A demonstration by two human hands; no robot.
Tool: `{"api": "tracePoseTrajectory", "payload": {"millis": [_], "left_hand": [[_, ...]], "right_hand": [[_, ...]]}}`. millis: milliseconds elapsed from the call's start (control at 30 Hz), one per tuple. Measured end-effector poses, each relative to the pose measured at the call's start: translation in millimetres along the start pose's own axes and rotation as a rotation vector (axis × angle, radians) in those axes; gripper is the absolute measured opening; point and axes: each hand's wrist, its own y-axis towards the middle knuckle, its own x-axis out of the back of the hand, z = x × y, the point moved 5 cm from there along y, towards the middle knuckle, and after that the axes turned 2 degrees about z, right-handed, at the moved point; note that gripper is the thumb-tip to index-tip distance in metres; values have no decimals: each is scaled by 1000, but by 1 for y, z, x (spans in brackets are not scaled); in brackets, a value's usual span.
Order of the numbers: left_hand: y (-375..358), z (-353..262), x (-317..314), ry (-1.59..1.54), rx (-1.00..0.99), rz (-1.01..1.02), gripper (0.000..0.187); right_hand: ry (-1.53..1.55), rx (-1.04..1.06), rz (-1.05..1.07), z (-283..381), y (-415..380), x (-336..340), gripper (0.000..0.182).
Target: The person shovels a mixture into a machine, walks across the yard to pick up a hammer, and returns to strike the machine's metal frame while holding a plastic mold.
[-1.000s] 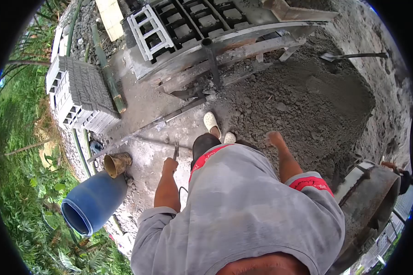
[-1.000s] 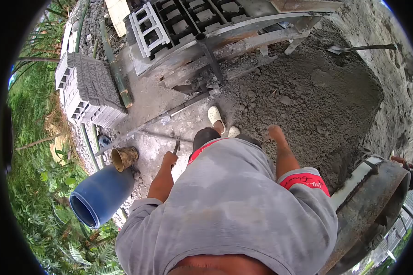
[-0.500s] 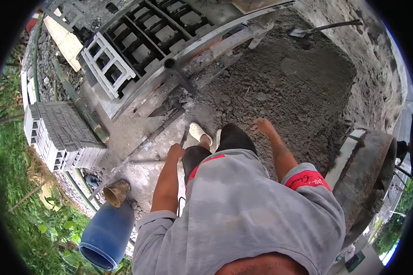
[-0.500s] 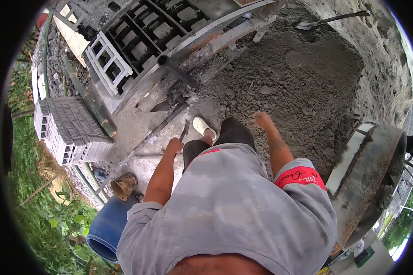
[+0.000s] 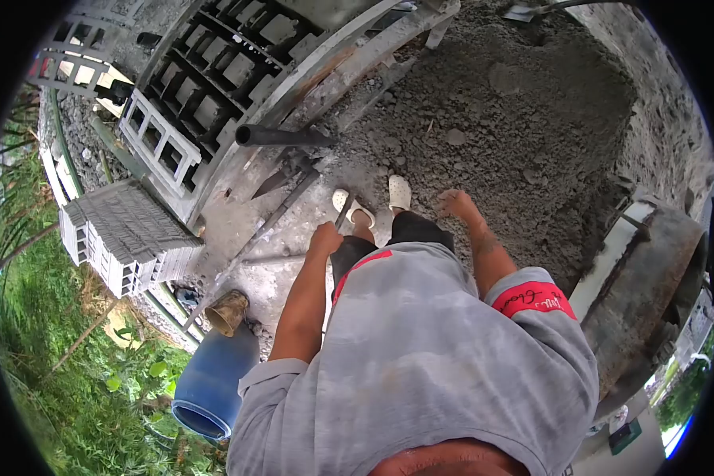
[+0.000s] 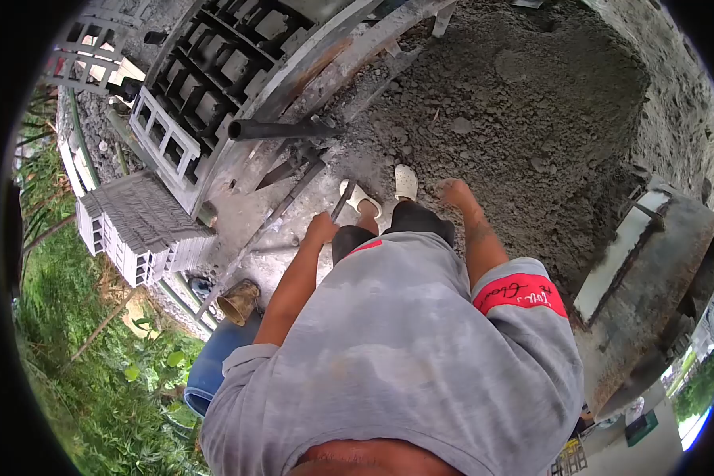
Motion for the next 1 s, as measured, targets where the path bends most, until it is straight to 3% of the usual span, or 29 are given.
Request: {"api": "tracePoseTrajectory", "payload": {"millis": [33, 333, 500, 800, 900, 933, 1000], "left_hand": [[-4, -2, 2, 66, 2, 23, 31], [-36, 32, 16, 134, 162, 20, 30], [-35, 54, 26, 146, 185, -55, 30], [-62, 52, 16, -36, 205, -162, 34], [-69, 52, 5, -55, 190, -168, 36], [-73, 53, 1, -73, 203, -169, 36], [-78, 57, -5, -90, 217, -170, 34]], "right_hand": [[149, -52, -29, -7, 4, 12, 29], [75, -20, -91, -7, 18, 81, 35], [90, -7, -52, 27, 21, 64, 33], [121, 71, 132, 26, 56, 22, 30], [-312, 672, 182, -35, 139, 17, 30], [-326, 686, 190, -23, 137, 19, 30], [159, 27, 263, -19, 119, 26, 33]]}}
